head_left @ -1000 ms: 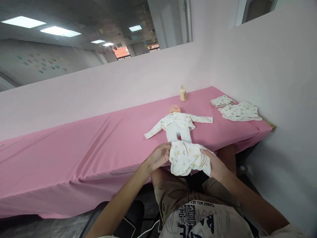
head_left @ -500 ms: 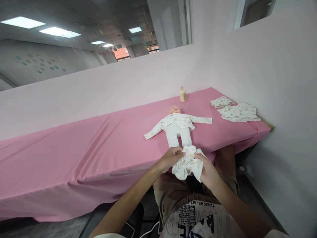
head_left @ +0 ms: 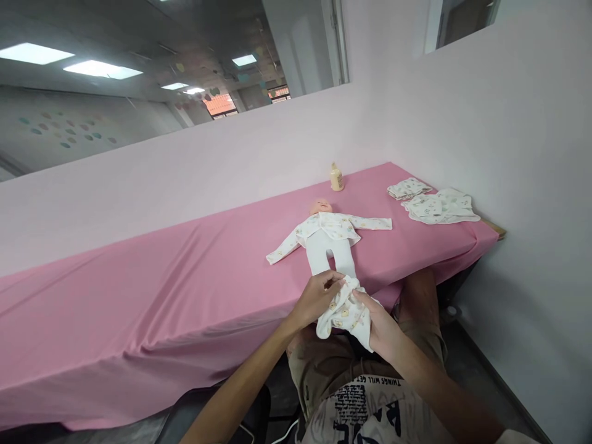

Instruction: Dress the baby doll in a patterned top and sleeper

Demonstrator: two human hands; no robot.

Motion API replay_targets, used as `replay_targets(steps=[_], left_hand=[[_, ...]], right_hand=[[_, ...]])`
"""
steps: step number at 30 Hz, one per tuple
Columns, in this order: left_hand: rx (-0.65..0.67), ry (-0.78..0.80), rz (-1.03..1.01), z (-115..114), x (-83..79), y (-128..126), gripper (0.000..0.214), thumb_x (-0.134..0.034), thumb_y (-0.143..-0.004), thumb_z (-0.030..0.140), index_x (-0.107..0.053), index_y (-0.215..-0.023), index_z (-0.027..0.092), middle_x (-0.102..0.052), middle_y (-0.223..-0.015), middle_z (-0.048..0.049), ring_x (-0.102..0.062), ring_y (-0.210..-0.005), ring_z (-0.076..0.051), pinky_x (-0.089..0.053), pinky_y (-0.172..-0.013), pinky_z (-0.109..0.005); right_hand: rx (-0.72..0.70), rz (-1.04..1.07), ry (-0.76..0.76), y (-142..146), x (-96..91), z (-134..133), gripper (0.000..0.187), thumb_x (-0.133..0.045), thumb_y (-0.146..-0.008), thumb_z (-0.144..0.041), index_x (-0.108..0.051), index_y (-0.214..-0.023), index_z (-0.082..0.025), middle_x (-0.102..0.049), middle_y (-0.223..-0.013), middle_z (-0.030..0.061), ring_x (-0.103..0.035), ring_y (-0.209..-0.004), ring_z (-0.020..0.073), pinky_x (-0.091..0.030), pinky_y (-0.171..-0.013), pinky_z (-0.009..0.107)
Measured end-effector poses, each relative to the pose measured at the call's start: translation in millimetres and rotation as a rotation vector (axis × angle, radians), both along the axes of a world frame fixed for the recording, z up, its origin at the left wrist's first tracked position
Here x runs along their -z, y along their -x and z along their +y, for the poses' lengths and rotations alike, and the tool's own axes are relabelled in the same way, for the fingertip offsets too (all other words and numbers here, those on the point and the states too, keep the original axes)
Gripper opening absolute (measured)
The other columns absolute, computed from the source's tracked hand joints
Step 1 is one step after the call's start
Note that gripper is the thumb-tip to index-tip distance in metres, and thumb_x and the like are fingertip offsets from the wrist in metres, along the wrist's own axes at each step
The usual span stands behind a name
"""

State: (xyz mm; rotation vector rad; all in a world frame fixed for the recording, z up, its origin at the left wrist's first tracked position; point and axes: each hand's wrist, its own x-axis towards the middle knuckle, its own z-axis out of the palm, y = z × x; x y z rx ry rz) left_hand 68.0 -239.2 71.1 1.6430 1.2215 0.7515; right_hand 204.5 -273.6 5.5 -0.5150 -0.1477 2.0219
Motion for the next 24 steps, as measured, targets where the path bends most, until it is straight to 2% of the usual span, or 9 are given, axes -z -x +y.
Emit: replay_targets(steps=[3,6,9,12,15,17,19,21,24], left_hand=[[0.012,0.084,-0.044,0,-0.8,2,0.032,-0.059,-0.086,0.044,-0.069,-0.094,0.015,-0.068,-0.088,-0.0047,-0.059,-0.079,-0.016,-0.044,-0.069,-0.025],[0.069,0.167,-0.083,-1,1.4,4,0.036,-0.063,-0.082,0.047,-0.068,-0.093,0.014,-0.068,-0.089,-0.0049,-0.059,-0.079,-0.016,-0.044,-0.07,-0.025],[0.066,0.202,-0.063,0,6.9,7,0.038,-0.067,-0.077,0.051,-0.066,-0.08,0.012,-0.064,-0.077,-0.0024,-0.055,-0.07,-0.013,-0.039,-0.063,-0.024],[0.043,0.307,-0.022,5,12.6,12,0.04,-0.07,-0.074,0.051,-0.062,-0.07,0.012,-0.058,-0.066,0.0007,-0.048,-0.06,-0.01,-0.034,-0.056,-0.023],[-0.087,0.348,-0.065,16,15.5,17,0.03,-0.072,-0.075,0.041,-0.064,-0.077,0.013,-0.061,-0.07,-0.0003,-0.054,-0.064,-0.011,-0.04,-0.063,-0.024],[-0.197,0.34,-0.188,26,16.2,16,0.021,-0.071,-0.076,0.03,-0.064,-0.085,0.013,-0.065,-0.081,-0.0026,-0.06,-0.077,-0.012,-0.045,-0.075,-0.025],[-0.233,0.368,-0.322,38,16.7,10,0.013,-0.068,-0.078,0.023,-0.061,-0.084,0.014,-0.065,-0.085,-0.003,-0.061,-0.085,-0.01,-0.045,-0.083,-0.022],[-0.211,0.444,-0.347,47,17.6,-2,0.015,-0.067,-0.08,0.022,-0.054,-0.075,0.015,-0.062,-0.076,-0.0012,-0.06,-0.075,-0.008,-0.047,-0.074,-0.02],[-0.198,0.56,-0.243,55,19.3,-21,0.023,-0.068,-0.079,0.024,-0.048,-0.071,0.017,-0.052,-0.056,0.0041,-0.047,-0.046,-0.007,-0.04,-0.049,-0.02]], right_hand=[[-0.017,0.025,0.026,0,3.2,-2,0.027,-0.069,-0.078,-0.023,-0.065,-0.104,-0.016,-0.074,-0.1,0.0083,-0.067,-0.103,0.027,-0.054,-0.089,0.042],[0.024,0.057,0.057,2,4.5,-1,0.029,-0.069,-0.078,-0.024,-0.066,-0.104,-0.014,-0.074,-0.097,0.0088,-0.068,-0.101,0.0263,-0.054,-0.087,0.039],[0.065,0.101,0.035,5,4.4,1,0.029,-0.071,-0.075,-0.023,-0.068,-0.103,-0.015,-0.075,-0.097,0.0075,-0.069,-0.096,0.0246,-0.055,-0.082,0.036],[0.094,0.115,0.005,8,2.4,0,0.027,-0.073,-0.072,-0.018,-0.07,-0.098,-0.018,-0.075,-0.095,0.005,-0.07,-0.087,0.0207,-0.055,-0.078,0.032],[0.131,0.052,0.033,10,-1.8,-1,0.02,-0.077,-0.066,-0.016,-0.071,-0.086,-0.017,-0.075,-0.085,0.004,-0.069,-0.078,0.0193,-0.055,-0.074,0.031],[0.151,0.004,0.058,10,-5.1,-2,0.02,-0.079,-0.064,-0.016,-0.071,-0.083,-0.015,-0.075,-0.082,0.0053,-0.069,-0.077,0.0206,-0.055,-0.072,0.032],[0.162,-0.014,0.073,11,-7.7,-3,0.023,-0.079,-0.064,-0.015,-0.071,-0.086,-0.014,-0.075,-0.087,0.0072,-0.07,-0.081,0.0225,-0.055,-0.073,0.034],[0.163,0.009,0.069,10,-9.1,-3,0.025,-0.078,-0.066,-0.015,-0.071,-0.091,-0.015,-0.075,-0.093,0.008,-0.07,-0.087,0.0239,-0.055,-0.076,0.036],[0.146,0.056,0.048,7,-9.6,-4,0.026,-0.075,-0.07,-0.016,-0.071,-0.096,-0.016,-0.075,-0.095,0.0071,-0.069,-0.092,0.0241,-0.055,-0.079,0.036]])
